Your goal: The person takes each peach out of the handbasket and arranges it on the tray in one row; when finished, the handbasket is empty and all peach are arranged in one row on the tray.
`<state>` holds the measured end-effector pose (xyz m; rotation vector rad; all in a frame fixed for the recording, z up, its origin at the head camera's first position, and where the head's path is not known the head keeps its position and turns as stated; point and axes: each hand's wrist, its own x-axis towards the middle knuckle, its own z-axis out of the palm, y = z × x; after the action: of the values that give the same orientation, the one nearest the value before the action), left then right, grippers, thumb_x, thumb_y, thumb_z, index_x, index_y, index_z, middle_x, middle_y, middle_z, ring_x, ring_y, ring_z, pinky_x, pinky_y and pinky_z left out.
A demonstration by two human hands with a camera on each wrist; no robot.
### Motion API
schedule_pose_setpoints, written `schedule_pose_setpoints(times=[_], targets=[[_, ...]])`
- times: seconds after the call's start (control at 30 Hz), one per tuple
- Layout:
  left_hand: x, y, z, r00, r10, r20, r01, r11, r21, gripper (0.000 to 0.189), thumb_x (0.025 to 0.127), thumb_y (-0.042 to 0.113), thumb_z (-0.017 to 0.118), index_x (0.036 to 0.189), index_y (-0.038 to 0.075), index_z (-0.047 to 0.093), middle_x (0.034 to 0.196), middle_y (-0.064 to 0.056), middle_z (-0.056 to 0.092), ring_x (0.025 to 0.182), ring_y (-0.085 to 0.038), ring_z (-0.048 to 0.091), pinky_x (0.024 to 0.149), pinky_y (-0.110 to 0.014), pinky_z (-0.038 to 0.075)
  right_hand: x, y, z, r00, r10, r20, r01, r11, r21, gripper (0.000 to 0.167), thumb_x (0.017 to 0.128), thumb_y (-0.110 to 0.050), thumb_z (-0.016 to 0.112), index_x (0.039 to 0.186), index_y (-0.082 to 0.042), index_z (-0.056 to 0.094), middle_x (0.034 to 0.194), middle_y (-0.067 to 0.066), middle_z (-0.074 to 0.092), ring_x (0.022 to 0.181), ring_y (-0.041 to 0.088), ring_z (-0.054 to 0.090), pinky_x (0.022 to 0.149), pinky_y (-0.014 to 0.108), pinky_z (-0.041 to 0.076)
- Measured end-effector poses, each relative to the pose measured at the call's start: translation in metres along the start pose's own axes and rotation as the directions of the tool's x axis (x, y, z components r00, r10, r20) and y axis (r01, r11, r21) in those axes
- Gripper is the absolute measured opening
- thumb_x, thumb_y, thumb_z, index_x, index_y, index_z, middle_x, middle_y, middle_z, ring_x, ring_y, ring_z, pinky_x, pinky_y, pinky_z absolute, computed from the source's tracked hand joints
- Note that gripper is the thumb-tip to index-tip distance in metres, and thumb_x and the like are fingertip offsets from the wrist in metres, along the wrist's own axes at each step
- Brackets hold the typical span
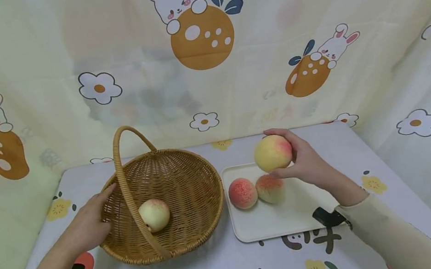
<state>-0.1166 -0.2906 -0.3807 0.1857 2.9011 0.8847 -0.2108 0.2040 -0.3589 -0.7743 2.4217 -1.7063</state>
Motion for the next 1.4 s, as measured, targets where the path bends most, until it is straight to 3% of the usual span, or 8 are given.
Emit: schedule_pose_setpoints(times=[0.13,0.3,0.5,0.8,1.0,1.4], targets=[[0.0,0.0,0.0,1.0,-0.005,0.001,0.005,1.0,-0.005,0.088,0.074,-0.012,0.056,0.157,-0.005,0.025,0.143,-0.041,0.037,0.128,-0.058,0.041,0.094,-0.069,0.042,-0.016,0.026,-0.024,0.997,0.067,-0.029,-0.071,0.989,-0.134,0.088,0.072,0.007,0.083,0.149,-0.011,0.043,0.141,0.011,0.05,0.112,0.023,0.055,0.09,0.027,0.049],[-0.001,0.002,-0.002,1.0,-0.015,0.009,0.015,1.0,-0.007,0.088,0.075,-0.012,0.055,0.157,-0.005,0.024,0.144,-0.041,0.036,0.128,-0.059,0.04,0.095,-0.07,0.041,-0.035,0.06,-0.038,0.983,0.182,-0.034,-0.184,0.946,-0.268,0.089,0.073,-0.002,0.085,0.15,-0.012,0.042,0.137,0.013,0.053,0.111,0.028,0.054,0.091,0.041,0.047],[-0.001,0.003,-0.001,1.0,-0.013,0.012,0.013,1.0,-0.013,0.088,0.075,-0.013,0.054,0.157,-0.005,0.024,0.146,-0.04,0.034,0.132,-0.058,0.036,0.098,-0.07,0.038,-0.049,0.087,-0.04,0.977,0.213,-0.007,-0.203,0.922,-0.331,0.09,0.069,-0.003,0.086,0.149,-0.008,0.043,0.136,0.017,0.054,0.11,0.03,0.054,0.093,0.047,0.045],[-0.002,0.0,0.001,1.0,-0.019,0.008,0.019,1.0,-0.014,0.088,0.076,-0.012,0.056,0.157,-0.005,0.024,0.145,-0.041,0.035,0.13,-0.058,0.039,0.095,-0.069,0.041,-0.058,0.095,-0.037,0.948,0.317,0.016,-0.294,0.896,-0.332,0.095,0.071,-0.015,0.09,0.152,-0.012,0.04,0.139,0.018,0.052,0.118,0.035,0.052,0.098,0.055,0.041],[-0.002,0.001,0.0,1.0,-0.011,0.002,0.011,1.0,-0.012,0.087,0.076,-0.012,0.055,0.157,-0.005,0.024,0.145,-0.04,0.036,0.129,-0.058,0.04,0.094,-0.069,0.042,-0.063,0.096,-0.042,0.963,0.269,0.034,-0.243,0.912,-0.329,0.097,0.071,-0.019,0.092,0.152,-0.008,0.039,0.143,0.017,0.049,0.125,0.039,0.051,0.104,0.061,0.037],[-0.002,0.003,0.0,1.0,-0.008,0.001,0.008,1.0,-0.019,0.088,0.076,-0.013,0.055,0.157,-0.005,0.023,0.146,-0.04,0.035,0.13,-0.058,0.038,0.096,-0.07,0.04,-0.062,0.096,-0.039,0.963,0.263,0.063,-0.232,0.922,-0.309,0.093,0.07,-0.019,0.093,0.149,-0.006,0.044,0.14,0.015,0.053,0.124,0.038,0.053,0.106,0.06,0.037]])
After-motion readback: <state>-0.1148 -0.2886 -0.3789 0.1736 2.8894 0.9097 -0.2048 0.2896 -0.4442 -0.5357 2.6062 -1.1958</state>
